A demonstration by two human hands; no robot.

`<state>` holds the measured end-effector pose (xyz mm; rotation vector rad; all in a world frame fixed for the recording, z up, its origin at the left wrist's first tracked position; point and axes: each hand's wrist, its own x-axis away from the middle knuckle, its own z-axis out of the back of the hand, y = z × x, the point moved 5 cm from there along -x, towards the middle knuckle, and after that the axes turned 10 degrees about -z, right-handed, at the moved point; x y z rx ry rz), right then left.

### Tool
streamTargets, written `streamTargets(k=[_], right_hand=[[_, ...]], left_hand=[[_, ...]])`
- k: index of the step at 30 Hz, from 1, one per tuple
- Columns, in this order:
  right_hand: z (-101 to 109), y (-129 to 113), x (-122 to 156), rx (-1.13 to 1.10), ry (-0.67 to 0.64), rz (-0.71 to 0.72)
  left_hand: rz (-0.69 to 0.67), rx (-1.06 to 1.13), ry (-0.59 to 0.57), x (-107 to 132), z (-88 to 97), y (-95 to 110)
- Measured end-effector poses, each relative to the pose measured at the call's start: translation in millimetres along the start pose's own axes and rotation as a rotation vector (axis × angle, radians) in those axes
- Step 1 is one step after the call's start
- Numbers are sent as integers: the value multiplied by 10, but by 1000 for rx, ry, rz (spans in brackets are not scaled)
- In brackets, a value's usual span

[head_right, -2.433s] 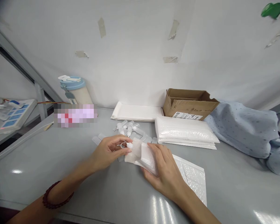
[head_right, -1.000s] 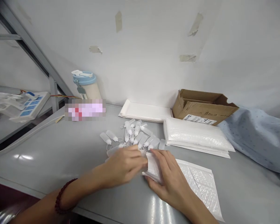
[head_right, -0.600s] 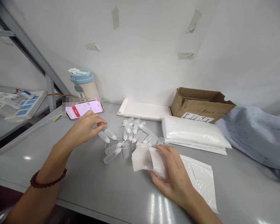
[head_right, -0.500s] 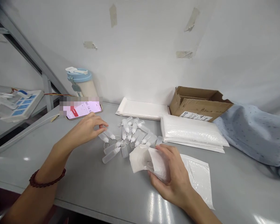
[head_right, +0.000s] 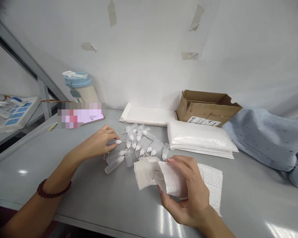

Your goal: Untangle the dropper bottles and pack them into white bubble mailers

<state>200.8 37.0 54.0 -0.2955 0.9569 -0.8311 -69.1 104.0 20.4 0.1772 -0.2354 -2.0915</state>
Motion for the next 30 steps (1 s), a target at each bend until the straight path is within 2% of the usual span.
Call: streamTargets(k=[2,5,9,12,15,18,20,23,26,30], right_hand=[[-9,-1,-6,23,-16,6],[-65,28,-7,79,-78,-18],[-266,163,22,212,-322,-107],[-399,265,54,299,-491,-165],[-436,290,62,315,-543,-188],[-420,268,61,291,-527,-195],[-414,256,61,274,-513,-202],[-435,259,67,259,-514,-217],[-469,260,73,255,-523,-220],[-499,228,97,245,-532,-206]], left_hand=[[-4,35,51,13,60,15],[-9,164,203,42,194,56],[-67,402,358,56,293,181],[-124,625,366,31,255,305],[-113,730,308,-7,149,424],[-103,693,247,-49,20,549],[-134,616,259,-76,-63,627],[-287,411,312,-113,-181,760],[-448,181,315,-135,-300,891],[-522,3,358,-126,-346,1029]])
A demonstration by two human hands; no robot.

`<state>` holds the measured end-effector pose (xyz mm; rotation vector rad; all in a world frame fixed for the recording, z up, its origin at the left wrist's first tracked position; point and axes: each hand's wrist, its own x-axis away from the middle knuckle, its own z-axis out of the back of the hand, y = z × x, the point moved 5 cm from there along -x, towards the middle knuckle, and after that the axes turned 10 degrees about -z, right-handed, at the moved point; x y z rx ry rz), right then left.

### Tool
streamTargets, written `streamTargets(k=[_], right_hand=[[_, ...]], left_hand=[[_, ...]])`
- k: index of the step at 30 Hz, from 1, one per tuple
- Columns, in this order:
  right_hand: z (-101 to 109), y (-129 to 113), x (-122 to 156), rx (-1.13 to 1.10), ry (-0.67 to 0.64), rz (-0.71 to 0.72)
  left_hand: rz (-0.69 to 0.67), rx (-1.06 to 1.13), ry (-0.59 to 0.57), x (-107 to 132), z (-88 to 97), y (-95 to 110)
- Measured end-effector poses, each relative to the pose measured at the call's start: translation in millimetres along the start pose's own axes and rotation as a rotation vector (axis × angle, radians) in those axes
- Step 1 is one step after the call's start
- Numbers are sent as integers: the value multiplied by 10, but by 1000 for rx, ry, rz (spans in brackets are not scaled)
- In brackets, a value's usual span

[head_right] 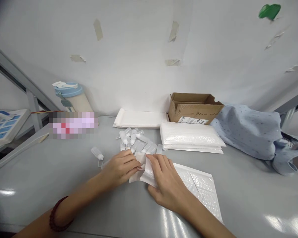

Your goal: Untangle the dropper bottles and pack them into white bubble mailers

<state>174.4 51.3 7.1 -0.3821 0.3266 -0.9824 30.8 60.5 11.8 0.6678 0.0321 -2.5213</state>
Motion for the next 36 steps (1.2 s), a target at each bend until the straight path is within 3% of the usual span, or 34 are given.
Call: streamTargets(k=[6,11,13,17,21,24,32,36], right_hand=[[-28,-64,42,-37,5,60],[1,-55,37,-42,50,88],[31,-34,30,-33,78,79],[97,-2,31,-14,149,54],[131,-27,62,-9,208,101],[137,-65,80,20,185,135],[194,-295,153,101,168,364],[89,-296,124,150,150,329]], left_hand=[[-78,-26,71,-47,-24,207],[-49,-51,96,-40,9,167],[56,-41,143,-9,67,78],[424,120,169,83,113,-134],[655,439,34,93,45,-163],[698,622,-113,78,12,-107],[706,651,-325,212,10,-148],[776,650,-385,272,-15,-171]])
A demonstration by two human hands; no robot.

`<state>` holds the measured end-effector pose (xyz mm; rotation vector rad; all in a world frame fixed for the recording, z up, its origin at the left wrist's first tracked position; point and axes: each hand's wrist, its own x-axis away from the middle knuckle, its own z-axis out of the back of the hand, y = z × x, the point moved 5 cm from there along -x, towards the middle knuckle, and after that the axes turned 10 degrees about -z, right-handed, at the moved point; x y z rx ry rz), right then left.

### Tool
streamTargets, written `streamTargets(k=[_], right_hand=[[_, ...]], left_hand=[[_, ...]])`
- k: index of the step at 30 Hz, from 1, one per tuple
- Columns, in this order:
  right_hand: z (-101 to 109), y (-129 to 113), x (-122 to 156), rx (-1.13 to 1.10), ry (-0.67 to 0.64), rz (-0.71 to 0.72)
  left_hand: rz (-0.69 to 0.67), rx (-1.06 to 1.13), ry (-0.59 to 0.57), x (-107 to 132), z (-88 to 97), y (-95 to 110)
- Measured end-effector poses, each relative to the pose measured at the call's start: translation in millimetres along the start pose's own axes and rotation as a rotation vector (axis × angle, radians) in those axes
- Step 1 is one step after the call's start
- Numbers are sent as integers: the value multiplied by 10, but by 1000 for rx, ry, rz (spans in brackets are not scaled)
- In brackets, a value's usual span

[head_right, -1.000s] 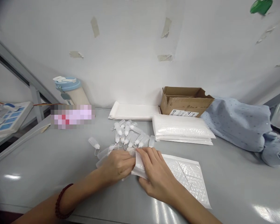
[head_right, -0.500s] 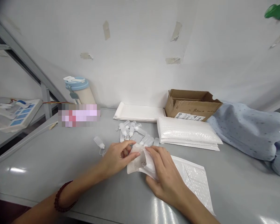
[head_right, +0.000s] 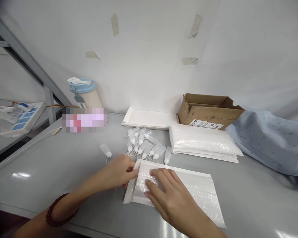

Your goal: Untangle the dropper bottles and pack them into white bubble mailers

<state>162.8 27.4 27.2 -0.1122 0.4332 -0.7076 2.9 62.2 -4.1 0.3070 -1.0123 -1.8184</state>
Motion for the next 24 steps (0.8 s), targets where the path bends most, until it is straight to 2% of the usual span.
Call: streamTargets(k=[5,9,12,17,21,24], right_hand=[[-135,5,-4,15,-63,-26],[-120,-12,-7,28,-56,-10],[-92,-23,-9,56,-35,25],[-115,-26,-8,122,-31,67],[-104,-57,4,99,-23,46],[-51,-101,21,62,18,51]], left_hand=[[27,-36,9,-4,32,50],[-17,-197,68,-18,98,122],[-37,-239,107,-16,113,147],[-16,-112,43,-24,32,115],[-66,-144,82,-24,33,154],[-37,3,46,-3,19,160]])
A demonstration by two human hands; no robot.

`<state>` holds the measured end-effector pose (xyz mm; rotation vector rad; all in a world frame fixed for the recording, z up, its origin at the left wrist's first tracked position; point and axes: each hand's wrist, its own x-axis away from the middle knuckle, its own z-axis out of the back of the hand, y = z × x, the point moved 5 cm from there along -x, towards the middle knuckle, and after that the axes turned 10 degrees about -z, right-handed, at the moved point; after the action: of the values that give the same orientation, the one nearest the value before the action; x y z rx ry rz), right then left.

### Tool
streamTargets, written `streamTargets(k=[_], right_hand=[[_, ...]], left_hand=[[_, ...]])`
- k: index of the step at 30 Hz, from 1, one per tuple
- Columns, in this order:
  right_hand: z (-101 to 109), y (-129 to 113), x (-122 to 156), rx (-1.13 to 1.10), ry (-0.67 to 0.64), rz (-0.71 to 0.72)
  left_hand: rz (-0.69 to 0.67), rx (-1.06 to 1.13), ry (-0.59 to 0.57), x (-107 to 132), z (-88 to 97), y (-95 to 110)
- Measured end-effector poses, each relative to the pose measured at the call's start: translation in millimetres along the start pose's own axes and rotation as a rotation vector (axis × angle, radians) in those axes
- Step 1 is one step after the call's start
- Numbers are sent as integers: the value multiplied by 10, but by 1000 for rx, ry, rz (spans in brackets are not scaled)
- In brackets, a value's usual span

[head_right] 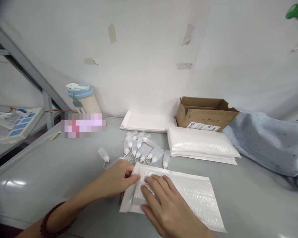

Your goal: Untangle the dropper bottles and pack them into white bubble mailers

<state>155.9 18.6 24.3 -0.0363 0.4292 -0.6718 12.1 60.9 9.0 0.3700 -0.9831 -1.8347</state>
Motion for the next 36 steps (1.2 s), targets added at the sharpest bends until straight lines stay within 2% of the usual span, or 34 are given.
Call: streamTargets(k=[3,8,12,16,20,25,30,33,36], right_hand=[[18,-32,20,6,18,13],[-68,-67,49,29,-7,64],[-127,-68,56,35,-8,65],[-127,-83,58,88,25,101],[-27,-96,41,132,90,138],[24,-170,28,215,93,207],[50,-168,21,222,172,133],[158,-145,16,211,178,175],[338,-118,6,197,247,144]], left_hand=[[55,137,-38,24,-39,-22],[70,-44,-4,31,-81,-37],[54,-97,-7,47,-74,29],[-94,-233,-21,50,-59,126],[-201,-332,-58,50,-105,145],[-274,-322,-101,37,-161,89],[-417,-236,-106,72,-63,114],[-496,-293,-54,102,27,176],[-588,-514,79,98,52,248]])
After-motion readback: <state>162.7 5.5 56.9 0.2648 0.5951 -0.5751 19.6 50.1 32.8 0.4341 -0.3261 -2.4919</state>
